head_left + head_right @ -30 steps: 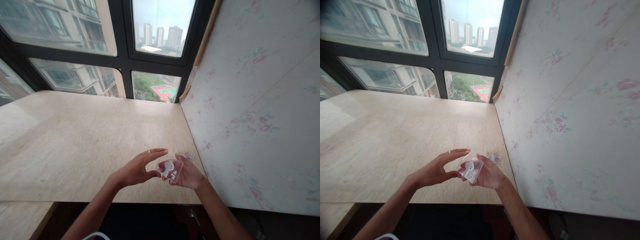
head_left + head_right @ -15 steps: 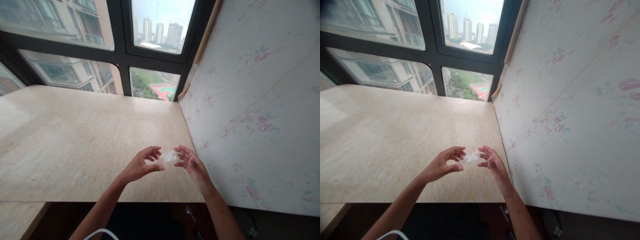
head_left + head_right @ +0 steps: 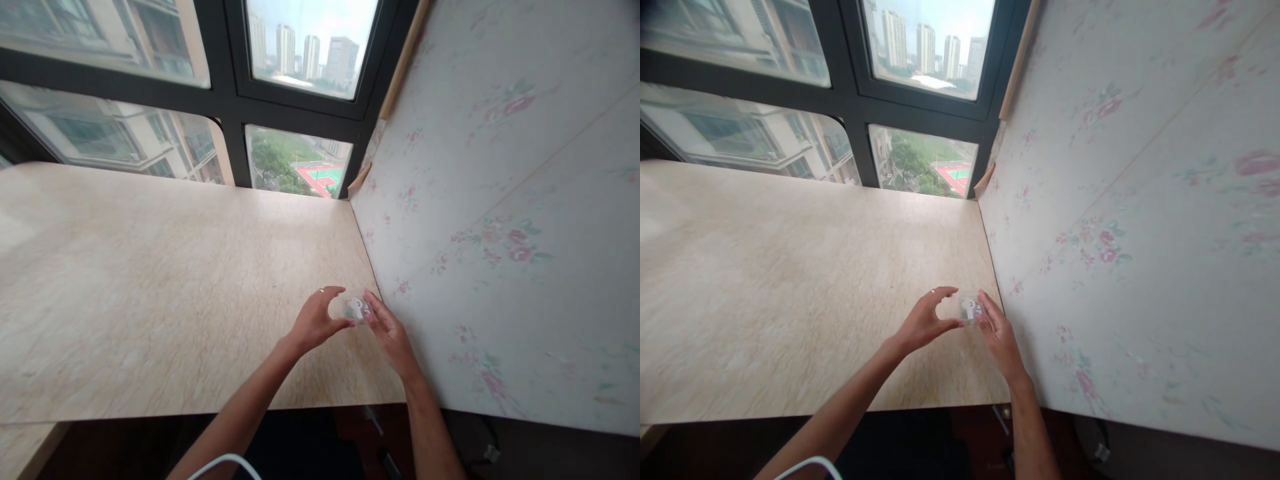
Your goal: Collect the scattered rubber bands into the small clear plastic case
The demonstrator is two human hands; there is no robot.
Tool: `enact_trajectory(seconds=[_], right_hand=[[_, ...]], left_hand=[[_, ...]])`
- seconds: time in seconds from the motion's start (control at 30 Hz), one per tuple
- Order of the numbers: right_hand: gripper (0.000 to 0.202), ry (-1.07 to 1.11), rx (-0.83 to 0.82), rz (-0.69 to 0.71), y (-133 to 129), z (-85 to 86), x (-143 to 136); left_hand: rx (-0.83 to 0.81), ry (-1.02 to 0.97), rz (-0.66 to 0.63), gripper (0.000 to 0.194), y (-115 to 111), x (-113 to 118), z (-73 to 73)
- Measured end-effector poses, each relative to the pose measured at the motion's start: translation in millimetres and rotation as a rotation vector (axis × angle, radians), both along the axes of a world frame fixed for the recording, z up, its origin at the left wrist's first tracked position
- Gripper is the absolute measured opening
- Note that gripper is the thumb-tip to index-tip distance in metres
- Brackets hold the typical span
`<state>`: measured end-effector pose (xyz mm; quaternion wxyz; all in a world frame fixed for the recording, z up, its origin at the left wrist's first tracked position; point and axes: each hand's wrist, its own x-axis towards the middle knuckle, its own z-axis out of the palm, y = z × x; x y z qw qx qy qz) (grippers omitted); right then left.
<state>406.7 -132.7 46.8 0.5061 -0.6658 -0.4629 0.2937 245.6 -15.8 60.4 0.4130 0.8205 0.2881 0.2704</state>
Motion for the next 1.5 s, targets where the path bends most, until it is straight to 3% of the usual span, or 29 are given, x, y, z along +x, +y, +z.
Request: enact_trajectory(seconds=[0.13, 0.23, 0.7, 1.03, 1.5], right_hand=[[0.053, -0.139, -0.017, -0.067, -4.0, -25.7, 6.8], [0.053, -0.179, -0.037, -0.095, -5.7, -35.1, 9.2], [0.054, -0.162, -0.06, -0.111, -2.0, -37.6, 7.3], [0.055, -0.129, -0.053, -0.135, 0.9, -41.8, 10.8], [0.055, -0.215, -0.073, -0.108, 4.6, -39.9, 17.0]], left_hand=[[0.066, 0.048, -0.019, 0.059, -1.4, 17.7, -19.0], [0.087, 0.075, -0.036, 0.059, -3.4, 25.6, -28.6], [0.034, 0.054, -0.028, 0.061, -5.8, 31.3, -53.2], [0.037, 0.082, -0.026, 0.061, -4.6, 33.3, -51.4], [0.129, 0.184, -0.11, 0.057, 4.0, 37.9, -35.4]])
